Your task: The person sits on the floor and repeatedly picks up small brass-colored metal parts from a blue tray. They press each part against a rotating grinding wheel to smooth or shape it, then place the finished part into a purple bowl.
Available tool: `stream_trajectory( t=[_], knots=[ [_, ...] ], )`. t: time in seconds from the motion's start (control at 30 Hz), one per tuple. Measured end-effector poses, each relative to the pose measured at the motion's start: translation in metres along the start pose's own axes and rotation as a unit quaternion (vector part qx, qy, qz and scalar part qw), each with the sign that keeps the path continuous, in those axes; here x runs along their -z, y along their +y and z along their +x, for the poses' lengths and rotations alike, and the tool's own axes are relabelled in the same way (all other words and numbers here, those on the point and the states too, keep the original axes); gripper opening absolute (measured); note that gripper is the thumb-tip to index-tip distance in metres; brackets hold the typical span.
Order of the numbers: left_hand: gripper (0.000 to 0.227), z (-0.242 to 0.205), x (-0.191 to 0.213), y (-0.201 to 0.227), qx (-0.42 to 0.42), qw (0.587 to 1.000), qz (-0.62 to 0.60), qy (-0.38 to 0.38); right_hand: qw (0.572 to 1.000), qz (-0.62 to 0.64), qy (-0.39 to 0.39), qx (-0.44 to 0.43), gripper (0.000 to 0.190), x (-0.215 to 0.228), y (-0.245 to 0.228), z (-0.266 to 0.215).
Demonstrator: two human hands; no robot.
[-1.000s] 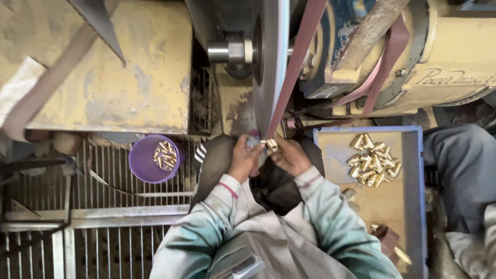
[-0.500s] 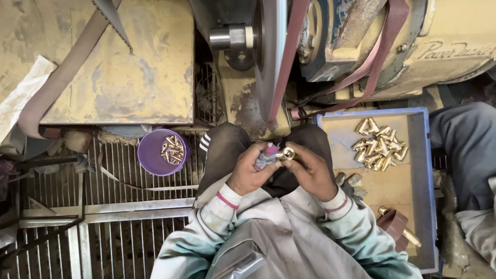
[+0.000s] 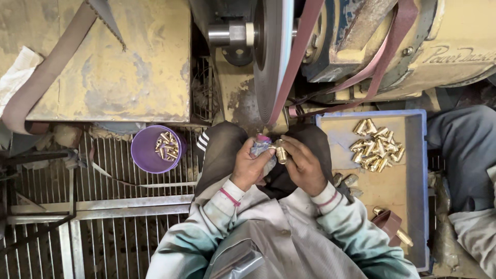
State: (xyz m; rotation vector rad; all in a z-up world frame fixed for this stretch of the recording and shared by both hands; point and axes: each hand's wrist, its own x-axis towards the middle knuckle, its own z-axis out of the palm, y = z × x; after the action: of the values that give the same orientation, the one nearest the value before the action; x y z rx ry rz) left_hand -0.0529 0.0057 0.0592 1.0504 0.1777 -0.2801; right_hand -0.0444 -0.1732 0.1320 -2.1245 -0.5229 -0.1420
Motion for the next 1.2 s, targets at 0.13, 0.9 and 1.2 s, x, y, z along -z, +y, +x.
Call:
stream_trajectory(
  t=[0.13, 0.9, 1.2],
  knots=[
    [0.033, 0.019, 0.007, -0.002, 0.006, 0.999, -0.054, -0.002, 0.994, -0.095, -0.014, 0.045, 0.043, -0.004, 0.014, 0.02],
    [0.021, 0.059, 0.022, -0.014, -0.009, 0.992, 0.117, 0.051, 0.998, -0.046, -0.051, -0.005, 0.024, -0.044, 0.093, 0.031],
    [0.02, 0.063, 0.019, -0.012, 0.064, 0.99, 0.096, 0.082, 0.987, 0.059, -0.106, -0.106, 0.026, -0.04, 0.098, 0.041]
  ],
)
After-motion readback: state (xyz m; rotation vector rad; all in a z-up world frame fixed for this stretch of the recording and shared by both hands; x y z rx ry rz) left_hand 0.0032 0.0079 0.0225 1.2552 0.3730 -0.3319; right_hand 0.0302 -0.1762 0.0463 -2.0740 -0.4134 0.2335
